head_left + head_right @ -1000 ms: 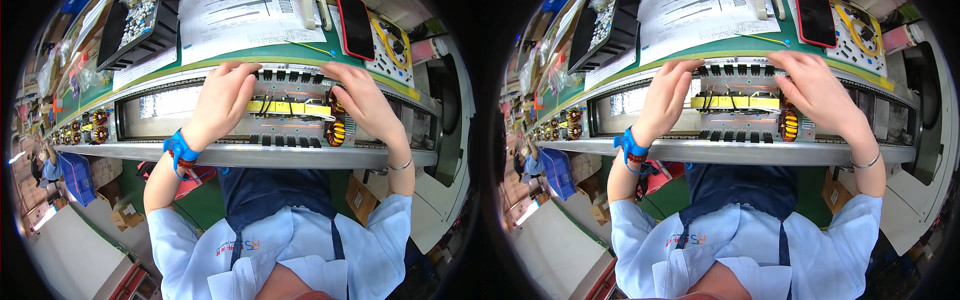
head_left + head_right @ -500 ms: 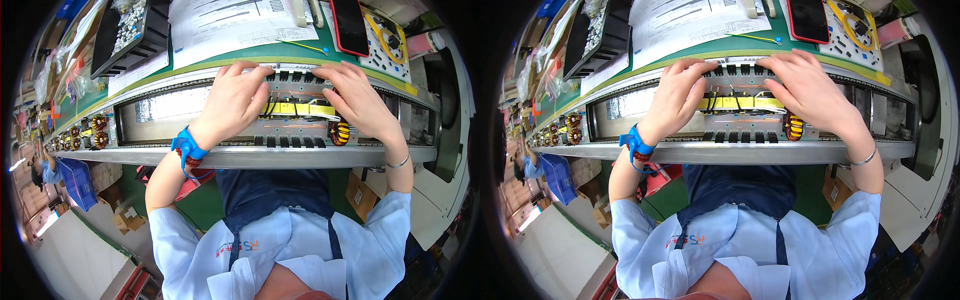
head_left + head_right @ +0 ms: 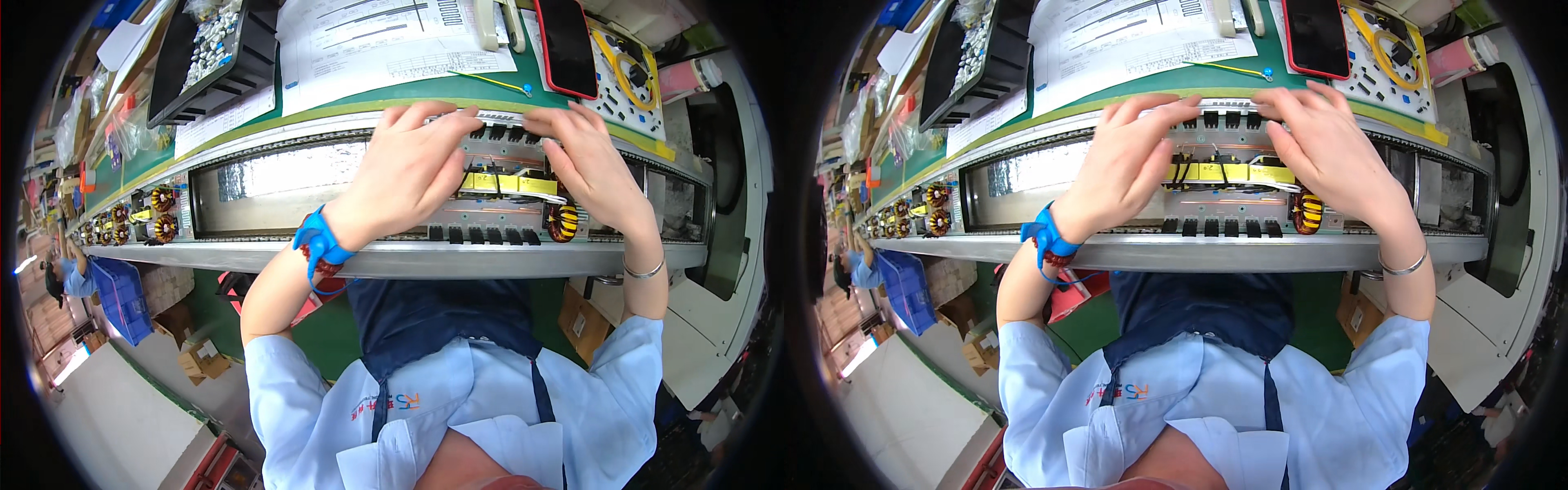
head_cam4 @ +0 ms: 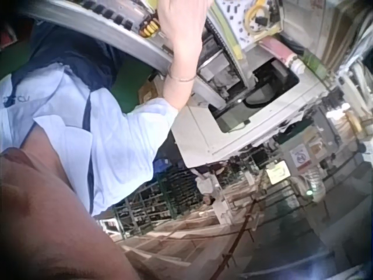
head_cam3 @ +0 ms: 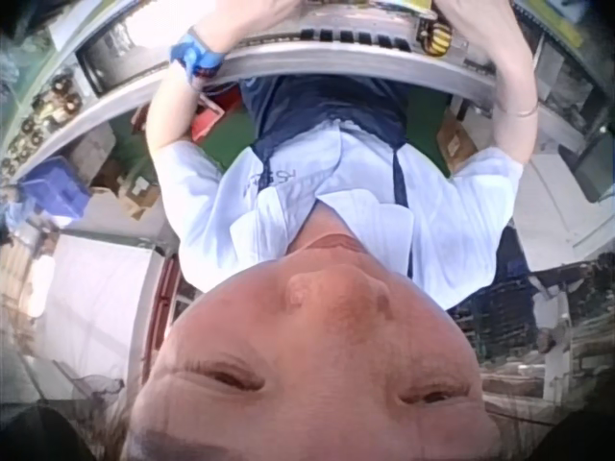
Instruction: The person assembles small electronic components onto a circuit board fixture. They pick up black rectangular parts from a tray and place them into slots on the board, then connect yellow wires to terminals. The process is repeated for multiple units along the assembly line.
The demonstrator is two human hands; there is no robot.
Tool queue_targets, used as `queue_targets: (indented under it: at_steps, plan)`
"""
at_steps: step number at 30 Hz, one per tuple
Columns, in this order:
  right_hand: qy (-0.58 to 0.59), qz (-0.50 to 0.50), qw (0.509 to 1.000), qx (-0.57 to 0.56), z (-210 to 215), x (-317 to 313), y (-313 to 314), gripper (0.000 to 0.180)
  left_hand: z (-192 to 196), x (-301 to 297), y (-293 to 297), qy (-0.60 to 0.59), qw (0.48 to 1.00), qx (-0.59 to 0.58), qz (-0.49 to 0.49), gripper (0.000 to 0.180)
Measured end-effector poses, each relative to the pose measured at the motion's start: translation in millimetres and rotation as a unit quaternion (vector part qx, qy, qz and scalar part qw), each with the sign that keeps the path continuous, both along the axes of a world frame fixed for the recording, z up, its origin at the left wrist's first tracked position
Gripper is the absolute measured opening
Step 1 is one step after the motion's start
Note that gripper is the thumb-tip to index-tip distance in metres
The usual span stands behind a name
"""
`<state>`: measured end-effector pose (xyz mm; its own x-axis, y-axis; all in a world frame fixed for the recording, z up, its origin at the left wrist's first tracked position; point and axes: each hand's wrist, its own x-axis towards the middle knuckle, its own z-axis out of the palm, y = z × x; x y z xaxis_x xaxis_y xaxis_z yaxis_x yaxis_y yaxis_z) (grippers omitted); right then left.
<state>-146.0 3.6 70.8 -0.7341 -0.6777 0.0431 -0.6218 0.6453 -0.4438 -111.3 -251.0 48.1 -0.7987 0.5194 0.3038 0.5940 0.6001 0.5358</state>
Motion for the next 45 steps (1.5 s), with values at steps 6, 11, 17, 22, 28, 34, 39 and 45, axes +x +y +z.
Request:
queue_targets:
  at_steps: [6,11,17,22,28,34,39,45]
  plan:
    - [0.04,-0.004,0.999,0.021,6.9,8.9,1.3,0.032,19.0,41.4,-46.1,0.052,0.994,0.053,0.082,0.042]
    - [0.117,0.011,0.988,-0.099,42.2,51.5,-34.7,0.043,5.4,97.1,-92.9,0.121,0.965,0.11,0.206,0.038]
    - [0.055,0.18,0.982,0.023,-8.0,107.0,-111.7,0.048,-0.6,148.1,-123.5,0.155,0.939,0.078,0.295,0.037]
    - [0.123,0.11,0.965,0.206,-32.8,105.6,-124.1,0.05,-10.6,173.2,-146.2,0.191,0.922,0.047,0.333,0.034]
    - [0.154,0.084,0.967,0.183,-37.8,111.1,-120.2,0.046,-16.6,201.5,-165.9,0.191,0.907,0.049,0.372,0.032]
    - [0.135,0.049,0.969,0.203,-29.0,116.1,-102.9,0.036,-22.2,211.7,-177.2,0.187,0.907,0.023,0.376,0.033]
    - [0.136,0.02,0.966,0.217,-22.5,116.1,-88.0,0.03,-22.1,212.2,-177.8,0.181,0.913,0.011,0.366,0.033]
    - [0.103,0.036,0.983,0.146,-6.3,113.3,-64.8,0.02,-26.1,191.0,-148.7,0.171,0.927,0.101,0.319,0.028]
